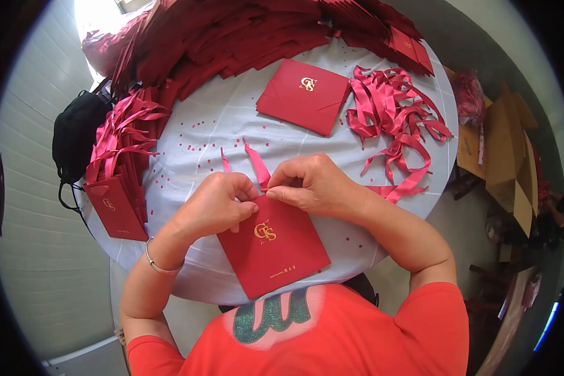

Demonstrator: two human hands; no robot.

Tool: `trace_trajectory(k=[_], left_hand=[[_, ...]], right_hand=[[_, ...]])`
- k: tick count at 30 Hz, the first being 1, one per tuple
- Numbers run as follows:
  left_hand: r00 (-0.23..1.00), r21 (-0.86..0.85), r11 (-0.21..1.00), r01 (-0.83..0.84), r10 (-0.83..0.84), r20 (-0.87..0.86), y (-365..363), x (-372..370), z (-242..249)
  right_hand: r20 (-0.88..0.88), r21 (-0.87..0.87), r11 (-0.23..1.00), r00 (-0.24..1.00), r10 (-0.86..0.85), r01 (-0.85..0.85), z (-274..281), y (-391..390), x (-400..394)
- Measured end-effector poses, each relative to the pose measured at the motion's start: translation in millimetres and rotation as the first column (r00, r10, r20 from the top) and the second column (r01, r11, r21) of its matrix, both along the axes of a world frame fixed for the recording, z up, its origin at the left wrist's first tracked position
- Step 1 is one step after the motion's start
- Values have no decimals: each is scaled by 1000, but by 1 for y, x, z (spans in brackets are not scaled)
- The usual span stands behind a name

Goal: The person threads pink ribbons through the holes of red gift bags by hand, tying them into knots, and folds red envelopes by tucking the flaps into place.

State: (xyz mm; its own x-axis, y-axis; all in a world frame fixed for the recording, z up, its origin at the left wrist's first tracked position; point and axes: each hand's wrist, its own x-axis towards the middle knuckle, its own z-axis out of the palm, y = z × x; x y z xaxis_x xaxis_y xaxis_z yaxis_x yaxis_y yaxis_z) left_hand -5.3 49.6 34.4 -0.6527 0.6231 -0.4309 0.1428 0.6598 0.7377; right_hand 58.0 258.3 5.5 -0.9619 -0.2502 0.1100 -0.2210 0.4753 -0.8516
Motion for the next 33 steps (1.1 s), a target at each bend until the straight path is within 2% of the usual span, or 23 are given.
trace_trajectory(k=[2, 6, 8, 9, 11, 12, 15, 18, 19, 21, 22, 24, 26, 28, 33], left_hand=[[998, 64, 997, -35, 32, 52, 4, 0, -1], [999, 42, 999, 3, -5, 47, 7, 0, -11], [998, 94, 996, 6, 1, -68, 5, 2, -17], [998, 87, 996, 6, -1, -60, 3, 3, -22], [982, 192, 980, 42, -5, -187, 0, 5, -32], [983, 190, 981, 41, -6, -181, -1, 5, -32], [994, 186, 983, -1, 21, -108, -1, 4, -30], [996, 208, 978, -22, 39, -78, -2, 4, -31], [996, 206, 978, -27, 44, -81, -1, 5, -30], [995, 204, 978, -34, 52, -81, -2, 6, -31], [992, 212, 977, -35, 59, -109, -2, 7, -31], [988, 224, 974, -36, 68, -136, -1, 9, -31], [967, 170, 985, -40, 81, -243, 2, 12, -29], [954, 187, 982, -36, 90, -285, 2, 15, -31], [926, 223, 974, -34, 115, -361, 4, 19, -30]], right_hand=[[81, -55, 998, 996, 35, -30, -8, 5, 0], [96, -92, 994, 993, 73, -64, -10, 12, -3], [218, -112, 993, 974, 66, -42, -2, 14, -2], [225, -118, 992, 972, 66, -40, 1, 15, -1], [300, -131, 989, 948, 102, -65, 5, 18, -1], [305, -134, 989, 947, 102, -64, 8, 19, -1], [255, -72, 992, 960, 116, -101, 13, 20, 1], [71, 8, 995, 993, 95, -96, 11, 18, 3], [74, 9, 995, 993, 97, -98, 10, 17, 4], [-40, 98, 989, 993, 112, -108, 10, 15, 5], [-38, 99, 989, 993, 114, -110, 8, 14, 5], [-171, 130, 984, 975, 142, -121, 4, 13, 5], [-195, 136, 984, 970, 144, -118, 1, 10, 5], [-219, 140, 983, 965, 146, -117, -1, 8, 6], [-357, 352, 936, 922, 150, -16, 0, -1, 14]])
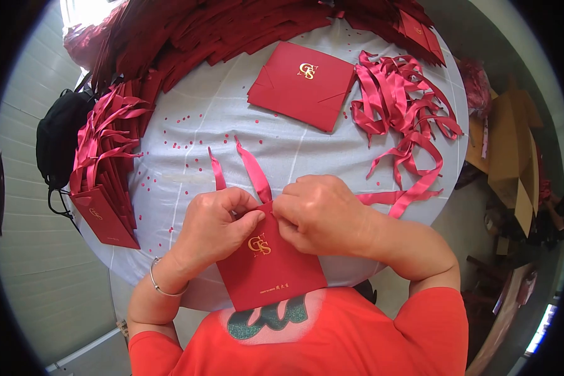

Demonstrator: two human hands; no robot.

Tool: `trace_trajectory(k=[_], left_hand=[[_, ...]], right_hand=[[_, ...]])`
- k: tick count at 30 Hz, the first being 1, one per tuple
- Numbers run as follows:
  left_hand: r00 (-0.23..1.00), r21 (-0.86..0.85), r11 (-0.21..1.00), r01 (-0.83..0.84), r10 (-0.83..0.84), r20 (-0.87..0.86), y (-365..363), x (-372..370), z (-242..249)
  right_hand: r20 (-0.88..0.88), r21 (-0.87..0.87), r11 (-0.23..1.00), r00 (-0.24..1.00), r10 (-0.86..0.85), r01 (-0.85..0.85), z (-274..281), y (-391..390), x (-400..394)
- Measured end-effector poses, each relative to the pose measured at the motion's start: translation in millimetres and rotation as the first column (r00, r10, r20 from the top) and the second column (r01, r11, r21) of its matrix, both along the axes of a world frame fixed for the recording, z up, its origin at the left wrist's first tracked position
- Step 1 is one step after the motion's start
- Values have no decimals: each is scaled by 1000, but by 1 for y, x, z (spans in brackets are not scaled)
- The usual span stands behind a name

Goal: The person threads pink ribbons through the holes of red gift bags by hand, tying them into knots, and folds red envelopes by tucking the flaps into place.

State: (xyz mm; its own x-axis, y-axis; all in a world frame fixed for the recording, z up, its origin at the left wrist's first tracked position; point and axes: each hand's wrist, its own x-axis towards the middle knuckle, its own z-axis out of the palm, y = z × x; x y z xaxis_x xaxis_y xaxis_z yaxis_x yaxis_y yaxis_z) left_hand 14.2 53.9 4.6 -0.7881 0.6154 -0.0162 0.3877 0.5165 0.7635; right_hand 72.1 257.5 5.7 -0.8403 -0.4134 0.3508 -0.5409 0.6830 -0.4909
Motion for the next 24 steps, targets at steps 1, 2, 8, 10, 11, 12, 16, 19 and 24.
trace_trajectory(k=[1, 2, 8, 10, 11, 12, 16, 19, 24], left_hand=[[999, 6, 1000, 5, -5, -34, 0, 1, 1], [998, 11, 1000, 10, -9, -67, 0, 2, 2], [995, 15, 999, 35, -33, -93, -1, 6, 4], [995, 19, 999, 39, -37, -90, -2, 6, 5], [995, 20, 999, 45, -43, -86, -3, 6, 6], [995, 23, 999, 41, -39, -88, -4, 5, 6], [999, 64, 997, 32, -29, -43, -9, 2, 6], [999, 85, 996, 11, -15, 51, -12, -2, 10], [997, -17, 1000, 23, -22, 69, -14, -3, 7]], right_hand=[[0, 2, 1000, 1000, -2, 2, 1, -3, 2], [-32, 42, 999, 999, -31, 32, 1, -6, 4], [-108, 103, 985, 986, -127, 138, 0, -22, 11], [-121, 111, 982, 983, -137, 150, 0, -24, 12], [-126, 97, 985, 983, -131, 143, -2, -25, 12], [-131, 83, 987, 984, -124, 136, -4, -25, 12], [-149, 49, 992, 983, -104, 113, -10, -24, 10], [-222, -19, 993, 968, -121, 120, -14, -25, 5], [-288, -9, 996, 953, -92, 94, -13, -25, 3]])
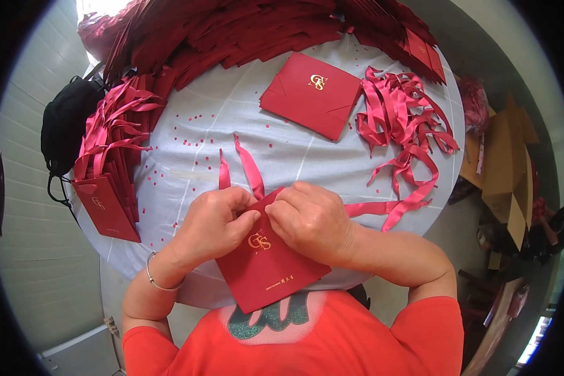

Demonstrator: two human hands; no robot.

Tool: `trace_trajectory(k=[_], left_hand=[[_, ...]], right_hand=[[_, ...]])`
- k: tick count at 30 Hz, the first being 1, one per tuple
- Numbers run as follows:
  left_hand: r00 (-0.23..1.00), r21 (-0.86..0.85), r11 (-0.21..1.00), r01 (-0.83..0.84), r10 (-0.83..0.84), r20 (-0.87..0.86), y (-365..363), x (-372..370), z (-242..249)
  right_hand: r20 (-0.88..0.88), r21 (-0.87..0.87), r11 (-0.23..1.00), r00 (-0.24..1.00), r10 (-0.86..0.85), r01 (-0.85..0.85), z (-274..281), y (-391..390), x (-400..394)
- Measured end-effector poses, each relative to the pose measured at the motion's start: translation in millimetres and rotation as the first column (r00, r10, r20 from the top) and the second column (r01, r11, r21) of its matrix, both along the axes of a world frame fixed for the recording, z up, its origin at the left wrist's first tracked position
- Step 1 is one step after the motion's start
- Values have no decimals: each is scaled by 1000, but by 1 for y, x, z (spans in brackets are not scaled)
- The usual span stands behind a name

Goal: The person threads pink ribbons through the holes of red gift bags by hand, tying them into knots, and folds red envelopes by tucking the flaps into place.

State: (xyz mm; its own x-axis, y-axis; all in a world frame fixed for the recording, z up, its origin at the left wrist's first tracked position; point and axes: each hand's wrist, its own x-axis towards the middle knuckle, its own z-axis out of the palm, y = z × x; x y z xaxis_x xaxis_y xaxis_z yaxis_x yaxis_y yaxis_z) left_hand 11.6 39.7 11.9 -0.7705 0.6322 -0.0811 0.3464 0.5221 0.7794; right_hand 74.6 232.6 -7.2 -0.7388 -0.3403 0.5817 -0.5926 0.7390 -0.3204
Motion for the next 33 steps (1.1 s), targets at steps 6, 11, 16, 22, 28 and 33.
trace_trajectory(k=[6, 11, 16, 22, 28, 33], left_hand=[[996, 23, 998, 65, -64, -62, 0, 1, 0], [994, 29, 997, 72, -69, -81, 1, 6, 3], [972, 29, 996, 83, -75, -222, 1, 15, 2], [892, -6, 996, 92, -85, -445, -3, 29, 11], [816, 1, 992, 124, -102, -568, -7, 35, 15], [774, -4, 993, 119, -96, -626, -7, 42, 14]], right_hand=[[-15, 60, 998, 1000, -19, 20, 3, -5, 4], [245, -185, 983, 967, 68, -22, 22, 10, -9], [570, -386, 920, 800, 188, 60, 31, 20, -14], [722, -191, 981, 674, 154, -21, 63, 24, -29], [858, -157, 986, 485, 168, -63, 85, 11, -41], [890, 69, 957, 451, 69, -282, 94, 7, -60]])
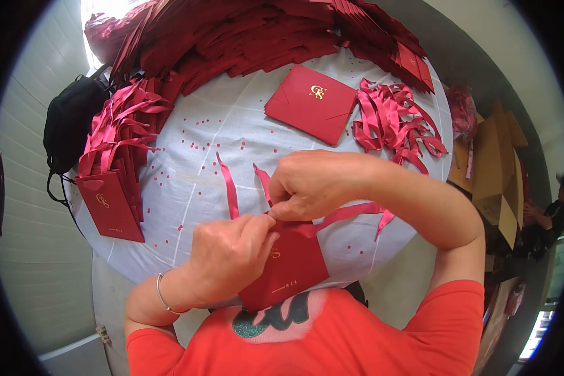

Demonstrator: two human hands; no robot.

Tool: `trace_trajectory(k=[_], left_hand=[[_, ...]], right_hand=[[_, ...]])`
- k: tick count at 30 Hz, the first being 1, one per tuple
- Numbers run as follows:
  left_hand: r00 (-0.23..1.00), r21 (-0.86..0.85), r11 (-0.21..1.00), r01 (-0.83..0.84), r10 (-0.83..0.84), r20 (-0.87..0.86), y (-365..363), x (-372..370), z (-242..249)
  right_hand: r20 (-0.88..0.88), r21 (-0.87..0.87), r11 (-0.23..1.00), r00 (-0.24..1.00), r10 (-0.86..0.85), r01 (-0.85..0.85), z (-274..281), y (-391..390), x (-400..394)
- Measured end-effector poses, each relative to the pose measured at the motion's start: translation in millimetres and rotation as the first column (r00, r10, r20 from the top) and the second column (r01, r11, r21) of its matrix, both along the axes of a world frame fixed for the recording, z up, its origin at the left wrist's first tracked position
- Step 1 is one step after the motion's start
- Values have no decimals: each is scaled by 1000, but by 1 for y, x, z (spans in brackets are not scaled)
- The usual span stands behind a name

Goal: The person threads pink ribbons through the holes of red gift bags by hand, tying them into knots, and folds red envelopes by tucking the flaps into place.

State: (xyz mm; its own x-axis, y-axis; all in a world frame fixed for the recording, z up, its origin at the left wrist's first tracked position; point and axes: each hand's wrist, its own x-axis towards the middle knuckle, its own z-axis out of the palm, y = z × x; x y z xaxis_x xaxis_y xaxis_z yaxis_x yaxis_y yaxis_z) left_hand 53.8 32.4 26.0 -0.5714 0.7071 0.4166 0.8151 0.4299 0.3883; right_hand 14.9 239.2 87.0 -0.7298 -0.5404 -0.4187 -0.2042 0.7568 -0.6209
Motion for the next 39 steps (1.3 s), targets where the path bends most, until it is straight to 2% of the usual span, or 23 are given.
trace_trajectory(k=[2, 3, 4, 6, 7, 9, 10, 11, 12, 13, 14, 15, 17, 19, 22, 23, 25, 26, 29, 33, 37, 39], left_hand=[[996, -50, 999, 13, -18, -86, 0, 5, 1], [995, -52, 998, 21, -26, -92, 1, 7, 0], [989, -55, 998, 4, -12, -144, 3, 8, -3], [980, -58, 998, -9, -3, -198, 4, 11, -5], [976, -81, 997, -14, -4, -218, 4, 12, -6], [971, -106, 994, -18, -8, -240, 3, 12, -6], [990, -112, 994, -16, -1, -144, 3, 11, -8], [999, -114, 993, -14, 9, -45, 4, 11, -10], [999, -109, 994, -16, 12, -44, 4, 8, -15], [992, -22, 1000, -3, 5, 129, 5, 3, -20], [955, 66, 998, -2, -17, 297, 6, -2, -23], [912, 25, 1000, 5, -15, 411, 5, -8, -22], [902, 19, 1000, -5, -4, 432, 6, -12, -26], [892, 9, 1000, -12, 7, 453, 6, -14, -27], [878, 4, 1000, -10, 7, 478, 6, -14, -25], [881, -6, 1000, -7, 9, 473, 7, -15, -27], [886, -17, 1000, -4, 11, 463, 8, -16, -28], [886, -34, 999, 0, 16, 463, 8, -16, -28], [885, -68, 998, 1, 31, 465, 8, -17, -28], [878, -99, 995, 3, 45, 476, 9, -17, -27], [878, -110, 994, 11, 43, 476, 8, -18, -27], [878, -117, 993, 9, 49, 476, 9, -18, -28]], right_hand=[[191, 106, 969, 961, 198, -221, 3, -3, -15], [246, 173, 954, 948, 199, -245, 10, -10, -19], [241, 173, 956, 951, 192, -237, 8, -13, -23], [343, 183, 941, 915, 211, -285, -5, -15, -29], [340, 183, 942, 917, 208, -281, -14, -13, -30], [502, 163, 982, 865, 1, -96, -25, -11, -29], [502, 163, 982, 865, 0, -95, -27, -8, -26], [465, 115, 993, 883, -70, 18, -27, -8, -21], [430, 64, 990, 891, -143, 128, -28, -7, -16], [431, 71, 990, 891, -143, 124, -29, -6, -11], [414, 57, 971, 880, -234, 231, -34, -6, -6], [398, 40, 941, 859, -322, 335, -39, -6, -2], [400, 6, 935, 856, -328, 356, -50, -3, 3], [342, -101, 873, 841, -419, 476, -60, -2, 7], [154, -260, 824, 864, -479, 503, -72, 3, -3], [149, -262, 826, 866, -477, 499, -78, 2, -8], [-43, -362, 796, 844, -534, 485, -85, 0, -22], [-119, -345, 800, 822, -556, 491, -84, 0, -28], [-135, -391, 800, 831, -540, 456, -93, -2, -43], [-256, -355, 833, 813, -524, 425, -98, -4, -44], [-278, -327, 830, 793, -541, 452, -103, -2, -49], [-224, -343, 823, 811, -540, 453, -106, -2, -49]])
